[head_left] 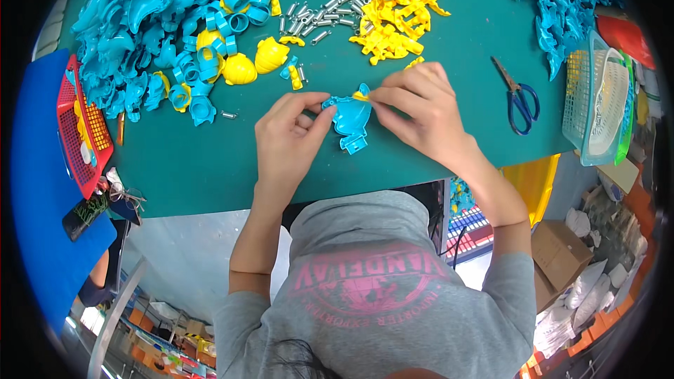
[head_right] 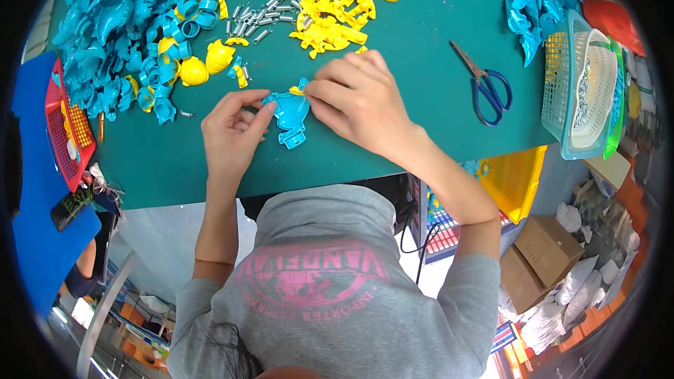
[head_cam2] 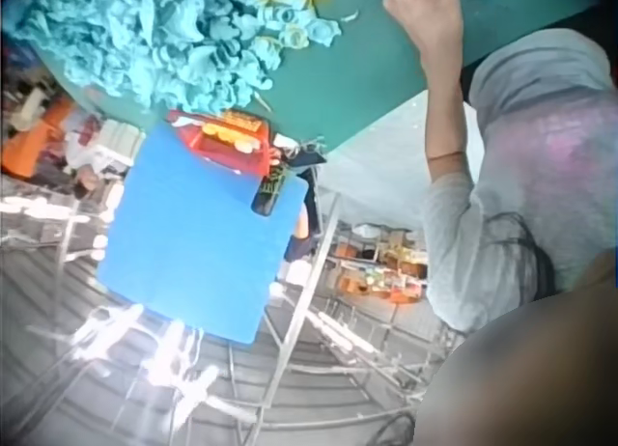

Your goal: Assembling small figures by inserting yellow balloon components into blue balloon bases.

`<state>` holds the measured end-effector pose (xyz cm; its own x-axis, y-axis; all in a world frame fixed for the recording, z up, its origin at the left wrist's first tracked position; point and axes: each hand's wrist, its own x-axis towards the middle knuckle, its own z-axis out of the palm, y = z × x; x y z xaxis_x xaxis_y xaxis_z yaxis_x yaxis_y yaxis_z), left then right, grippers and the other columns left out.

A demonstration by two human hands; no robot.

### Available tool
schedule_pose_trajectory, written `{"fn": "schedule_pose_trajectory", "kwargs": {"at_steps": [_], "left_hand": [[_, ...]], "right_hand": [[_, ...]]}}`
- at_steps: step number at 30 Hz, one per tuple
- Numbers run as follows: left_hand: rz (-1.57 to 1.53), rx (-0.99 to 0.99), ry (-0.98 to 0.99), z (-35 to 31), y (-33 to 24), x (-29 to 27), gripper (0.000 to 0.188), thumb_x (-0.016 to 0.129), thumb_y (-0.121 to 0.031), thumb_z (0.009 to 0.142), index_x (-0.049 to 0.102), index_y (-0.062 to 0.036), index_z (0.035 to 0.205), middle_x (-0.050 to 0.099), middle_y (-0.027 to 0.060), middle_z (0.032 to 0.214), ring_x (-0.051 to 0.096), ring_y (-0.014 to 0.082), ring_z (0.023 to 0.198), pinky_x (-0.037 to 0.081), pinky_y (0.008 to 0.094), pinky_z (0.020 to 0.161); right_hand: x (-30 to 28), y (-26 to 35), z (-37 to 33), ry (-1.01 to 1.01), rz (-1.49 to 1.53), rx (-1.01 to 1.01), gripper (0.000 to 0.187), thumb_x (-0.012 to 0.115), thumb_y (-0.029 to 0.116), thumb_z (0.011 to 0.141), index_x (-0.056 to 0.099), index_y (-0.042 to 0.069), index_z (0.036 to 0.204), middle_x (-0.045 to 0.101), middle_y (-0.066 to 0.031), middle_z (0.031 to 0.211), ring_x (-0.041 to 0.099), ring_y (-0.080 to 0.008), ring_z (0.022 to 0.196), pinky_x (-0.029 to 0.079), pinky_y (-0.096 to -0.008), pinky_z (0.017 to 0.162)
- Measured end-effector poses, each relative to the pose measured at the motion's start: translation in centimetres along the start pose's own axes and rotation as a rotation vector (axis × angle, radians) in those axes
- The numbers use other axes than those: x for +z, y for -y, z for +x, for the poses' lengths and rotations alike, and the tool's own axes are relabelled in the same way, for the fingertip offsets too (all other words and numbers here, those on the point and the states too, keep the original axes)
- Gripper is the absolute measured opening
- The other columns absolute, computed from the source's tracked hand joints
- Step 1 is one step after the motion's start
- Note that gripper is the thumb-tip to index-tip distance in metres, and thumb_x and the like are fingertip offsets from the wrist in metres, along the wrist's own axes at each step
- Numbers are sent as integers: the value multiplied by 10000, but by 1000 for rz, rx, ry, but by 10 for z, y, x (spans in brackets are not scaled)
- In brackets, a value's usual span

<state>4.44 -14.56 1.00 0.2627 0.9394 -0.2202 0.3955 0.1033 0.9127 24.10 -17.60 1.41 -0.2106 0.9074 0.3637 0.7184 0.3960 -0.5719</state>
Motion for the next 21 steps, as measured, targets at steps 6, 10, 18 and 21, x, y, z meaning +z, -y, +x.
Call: {"fn": "schedule_pose_trajectory", "kwargs": {"at_steps": [6, 10, 18, 21], "left_hand": [[-14, 80, 10, 5, 1, 0, 170, 669, -11, 740, 643, 9, 907, 589, 57, 771, 556, 66, 573, 457, 190, 497], [-31, 75, 16, 4, 1, -1, 166, 668, -9, 741, 645, 9, 904, 588, 56, 770, 573, 73, 591, 461, 189, 499], [-49, 101, 34, 7, 4, -1, 178, 659, 24, 740, 642, 35, 917, 577, 51, 788, 574, 60, 596, 480, 168, 499], [-53, 106, 32, 8, 4, -1, 175, 657, 29, 740, 642, 37, 914, 577, 52, 787, 574, 61, 598, 478, 166, 500]], "right_hand": [[6, -7, 17, 133, -64, -150, 200, 707, 56, 602, 632, 93, 784, 576, 2, 794, 538, -165, 737, 385, -308, 716], [1, -9, 25, 138, -22, -164, 197, 711, 68, 608, 633, 92, 788, 579, 7, 782, 539, -156, 735, 381, -309, 729], [6, -12, 17, 186, 33, -102, 188, 708, 73, 629, 637, 86, 802, 577, 1, 776, 542, -149, 737, 377, -303, 747], [5, -12, 22, 219, 17, -153, 189, 698, 70, 618, 631, 82, 795, 570, -6, 792, 537, -156, 750, 378, -305, 749]]}}
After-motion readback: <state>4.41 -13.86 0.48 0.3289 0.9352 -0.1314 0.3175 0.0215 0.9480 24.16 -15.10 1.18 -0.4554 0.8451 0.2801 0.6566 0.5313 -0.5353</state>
